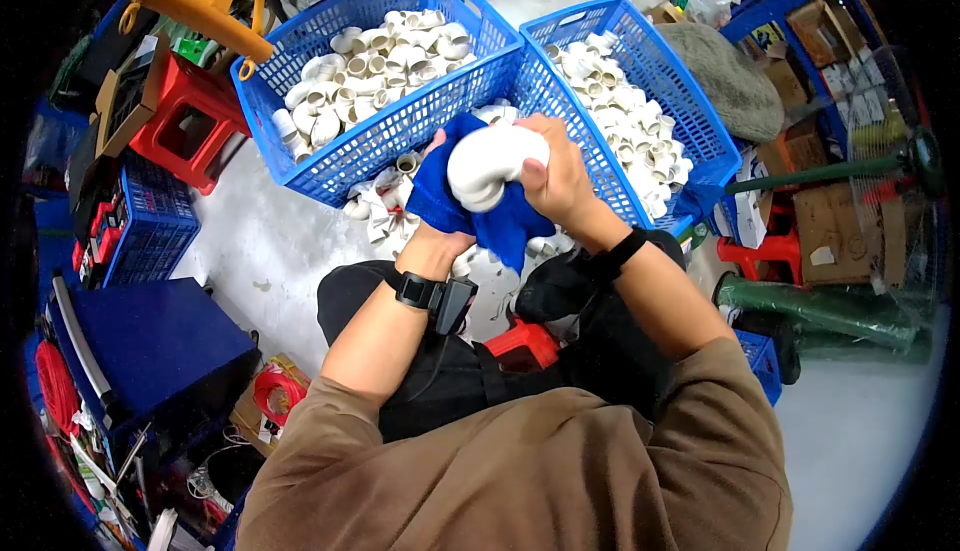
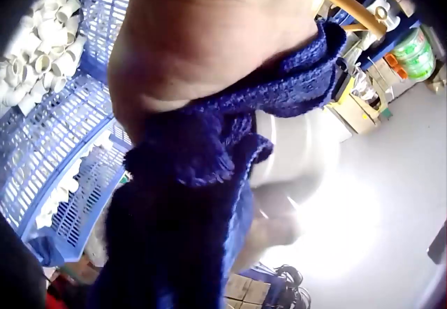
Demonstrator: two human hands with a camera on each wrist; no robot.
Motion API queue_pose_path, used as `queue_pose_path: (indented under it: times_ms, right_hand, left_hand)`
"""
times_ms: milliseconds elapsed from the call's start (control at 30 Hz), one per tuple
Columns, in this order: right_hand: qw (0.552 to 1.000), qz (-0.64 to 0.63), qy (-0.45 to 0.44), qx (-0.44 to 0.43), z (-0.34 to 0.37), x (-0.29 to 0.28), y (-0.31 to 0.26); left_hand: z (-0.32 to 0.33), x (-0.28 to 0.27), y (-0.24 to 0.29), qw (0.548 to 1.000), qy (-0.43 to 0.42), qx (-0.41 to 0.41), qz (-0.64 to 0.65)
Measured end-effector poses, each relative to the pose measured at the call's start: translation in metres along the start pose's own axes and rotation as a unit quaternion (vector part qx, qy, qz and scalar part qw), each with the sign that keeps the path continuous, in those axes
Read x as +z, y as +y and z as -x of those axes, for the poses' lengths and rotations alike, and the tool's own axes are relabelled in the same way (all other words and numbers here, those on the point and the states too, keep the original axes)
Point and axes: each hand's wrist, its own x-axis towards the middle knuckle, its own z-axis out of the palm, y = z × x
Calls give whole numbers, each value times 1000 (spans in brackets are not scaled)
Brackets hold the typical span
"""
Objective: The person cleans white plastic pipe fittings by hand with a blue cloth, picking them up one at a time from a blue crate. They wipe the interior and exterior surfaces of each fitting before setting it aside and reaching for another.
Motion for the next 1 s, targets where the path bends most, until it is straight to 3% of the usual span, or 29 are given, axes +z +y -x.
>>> queue_pose_path:
  times_ms: [67, 133, 200, 267, 300, 333, 367, 400, 467, 533, 600, 767, 867, 933, 1000]
  right_hand:
    - [990, 64, 81, 98, 5, 9, 7]
    - [974, 55, 118, 185, 7, 22, -4]
    - [956, 58, 102, 269, 5, 30, -17]
    - [950, 74, 73, 293, -3, 29, -37]
    - [948, 59, 57, 307, -3, 30, -41]
    - [945, 44, 40, 322, -3, 31, -44]
    - [917, -22, 47, 395, -3, 36, -48]
    - [917, -21, 48, 396, -3, 35, -48]
    - [911, -72, -13, 406, -2, 33, -46]
    - [898, -58, -32, 434, -5, 28, -52]
    - [934, 4, -59, 353, -4, 20, -53]
    - [935, 99, -123, 319, -3, -1, -44]
    - [945, 129, -148, 260, 2, -8, -29]
    - [969, 131, -154, 144, 3, -12, -23]
    - [969, 135, -168, 119, -1, -15, -16]
  left_hand:
    - [-4, 0, -4, 998, -46, 37, 4]
    - [5, 9, -14, 956, 31, 223, -188]
    - [-3, -4, -19, 904, 68, 337, -254]
    - [-3, -6, -17, 829, 101, 427, -346]
    - [-6, -10, -15, 829, 100, 428, -346]
    - [-9, -15, -11, 745, 115, 494, -433]
    - [-12, -19, -8, 649, 129, 549, -511]
    - [-13, -20, -4, 650, 128, 549, -510]
    - [-15, -22, 1, 586, 105, 588, -548]
    - [-9, -16, 4, 593, 106, 563, -566]
    - [-5, -7, 3, 702, 135, 480, -509]
    - [-9, -13, 4, 716, 117, 428, -540]
    - [-21, -21, 4, 887, 103, 284, -349]
    - [-19, -21, 6, 979, 24, 130, -153]
    - [-15, -14, 3, 974, 41, 139, -176]
